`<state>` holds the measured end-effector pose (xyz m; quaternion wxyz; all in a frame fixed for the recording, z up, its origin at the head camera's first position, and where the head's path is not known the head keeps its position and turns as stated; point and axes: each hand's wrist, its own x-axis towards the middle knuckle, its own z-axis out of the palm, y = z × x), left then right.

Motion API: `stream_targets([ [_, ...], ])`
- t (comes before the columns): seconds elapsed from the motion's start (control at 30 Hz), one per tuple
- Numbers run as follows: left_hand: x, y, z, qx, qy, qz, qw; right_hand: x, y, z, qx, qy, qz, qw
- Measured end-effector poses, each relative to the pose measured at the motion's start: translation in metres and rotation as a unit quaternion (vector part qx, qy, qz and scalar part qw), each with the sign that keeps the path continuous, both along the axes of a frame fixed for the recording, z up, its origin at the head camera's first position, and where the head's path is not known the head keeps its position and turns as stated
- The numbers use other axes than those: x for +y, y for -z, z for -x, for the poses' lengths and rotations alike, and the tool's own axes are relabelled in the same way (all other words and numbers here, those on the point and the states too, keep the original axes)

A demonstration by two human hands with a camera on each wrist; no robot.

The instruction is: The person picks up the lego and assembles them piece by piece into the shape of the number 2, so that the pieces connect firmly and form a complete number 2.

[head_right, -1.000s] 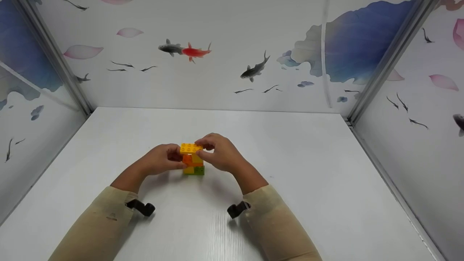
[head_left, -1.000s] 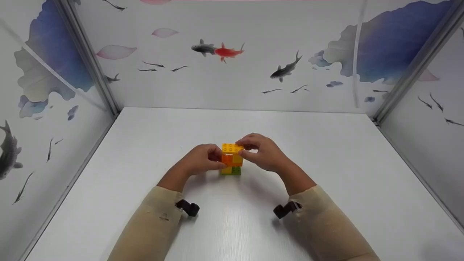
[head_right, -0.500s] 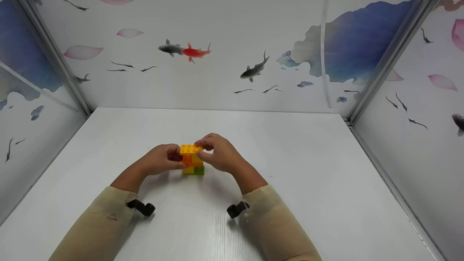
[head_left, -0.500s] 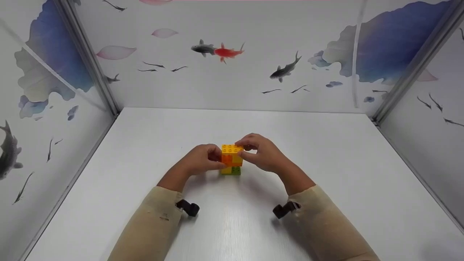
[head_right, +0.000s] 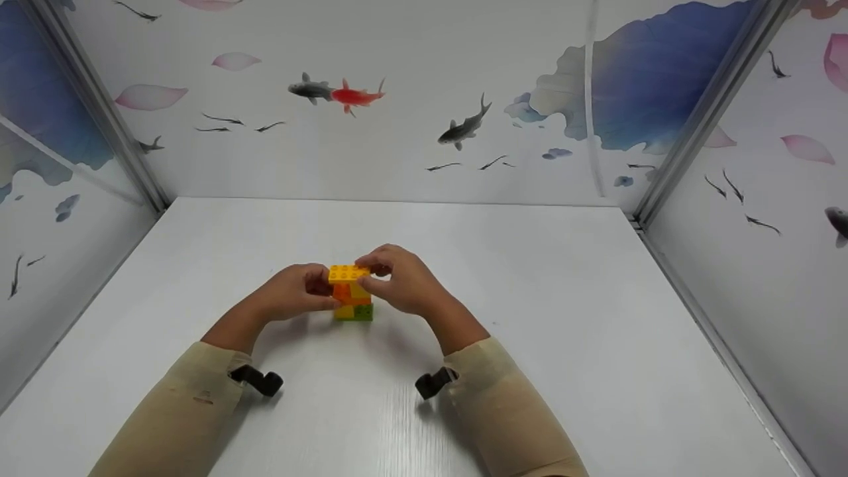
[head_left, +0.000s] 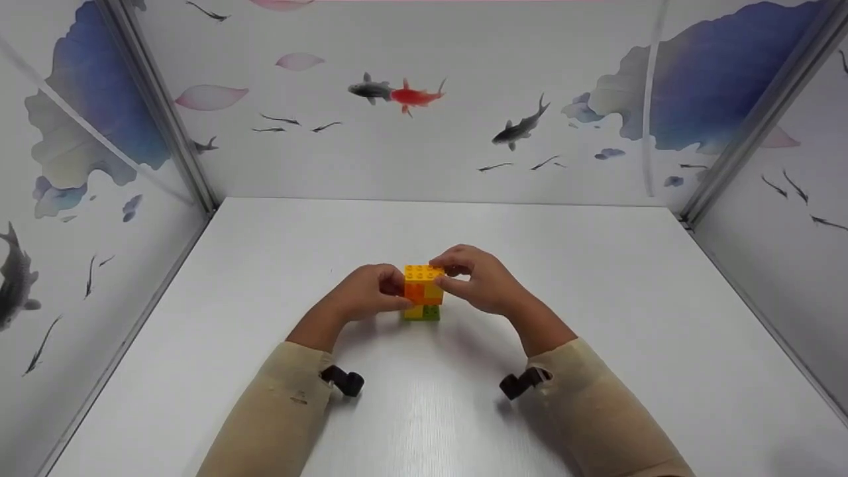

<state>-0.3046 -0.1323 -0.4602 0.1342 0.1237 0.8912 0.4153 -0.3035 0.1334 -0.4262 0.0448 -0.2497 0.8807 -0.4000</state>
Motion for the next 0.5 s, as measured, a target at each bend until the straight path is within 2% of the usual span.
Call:
stream_targets([
  [0.5, -0.0003, 0.0, 0.0005, -0.003, 0.006, -0.013, 0.9999, 0.0103, -0.0019, -0.001, -0.001, 0.008, 0.039, 0.999],
])
